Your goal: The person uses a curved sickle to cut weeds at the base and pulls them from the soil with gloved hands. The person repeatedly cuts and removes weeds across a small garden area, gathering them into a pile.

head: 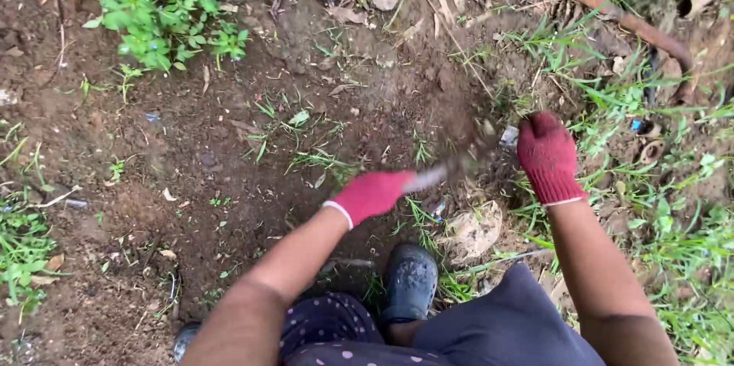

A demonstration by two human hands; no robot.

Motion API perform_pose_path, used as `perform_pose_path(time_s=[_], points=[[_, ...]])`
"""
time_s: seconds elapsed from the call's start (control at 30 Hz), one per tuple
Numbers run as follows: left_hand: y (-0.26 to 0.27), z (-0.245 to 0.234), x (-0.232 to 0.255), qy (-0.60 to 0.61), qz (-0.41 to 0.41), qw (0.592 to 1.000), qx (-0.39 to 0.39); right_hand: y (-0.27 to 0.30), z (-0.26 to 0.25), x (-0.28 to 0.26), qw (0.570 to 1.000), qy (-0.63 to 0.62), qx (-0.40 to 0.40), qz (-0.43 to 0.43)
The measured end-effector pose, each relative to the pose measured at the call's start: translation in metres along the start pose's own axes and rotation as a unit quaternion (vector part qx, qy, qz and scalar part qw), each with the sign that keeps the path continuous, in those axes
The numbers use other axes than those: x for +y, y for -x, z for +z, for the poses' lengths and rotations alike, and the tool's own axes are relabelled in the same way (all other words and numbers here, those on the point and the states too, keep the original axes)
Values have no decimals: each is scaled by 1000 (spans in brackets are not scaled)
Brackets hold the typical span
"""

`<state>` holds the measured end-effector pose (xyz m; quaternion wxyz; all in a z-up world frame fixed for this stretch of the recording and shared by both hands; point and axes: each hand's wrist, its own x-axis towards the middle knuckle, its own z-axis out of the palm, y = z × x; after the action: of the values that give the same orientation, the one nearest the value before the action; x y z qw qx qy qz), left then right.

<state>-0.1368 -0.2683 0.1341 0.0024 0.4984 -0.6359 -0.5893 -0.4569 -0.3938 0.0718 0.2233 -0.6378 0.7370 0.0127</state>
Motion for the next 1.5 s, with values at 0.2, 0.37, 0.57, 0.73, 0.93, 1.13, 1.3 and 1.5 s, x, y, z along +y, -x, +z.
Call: perform_pose_path(time_s=[0.2, 0.37, 0.57, 0.73, 0.93, 1.13, 1.3, 1.5], points=[[17, 15, -45, 320, -238, 868, 295, 14, -6, 0, 995, 4, 42, -85], [28, 99, -118, -183, -54, 956, 224, 16, -6, -4, 996, 5, 33, -77], [-29, 98, -135, -393, -59, 869, 293, 26, -3, -5, 998, -35, 6, -53], [-24, 81, -82, 39, -5, 974, 224, 4, -6, -7, 995, -41, 45, -74], [-96, 38, -114, 384, -40, 833, 396, 6, -2, 8, 996, -55, 58, -48], [-122, 42, -88, -50, -73, 967, 241, -7, -2, 11, 996, -73, 44, -30], [-87, 4, -25, 342, -68, 842, 412, -13, 11, 43, 993, -101, 54, 30], [-62, 19, -48, -292, 74, 916, 265, -11, -2, 33, 989, -117, 67, 63]])
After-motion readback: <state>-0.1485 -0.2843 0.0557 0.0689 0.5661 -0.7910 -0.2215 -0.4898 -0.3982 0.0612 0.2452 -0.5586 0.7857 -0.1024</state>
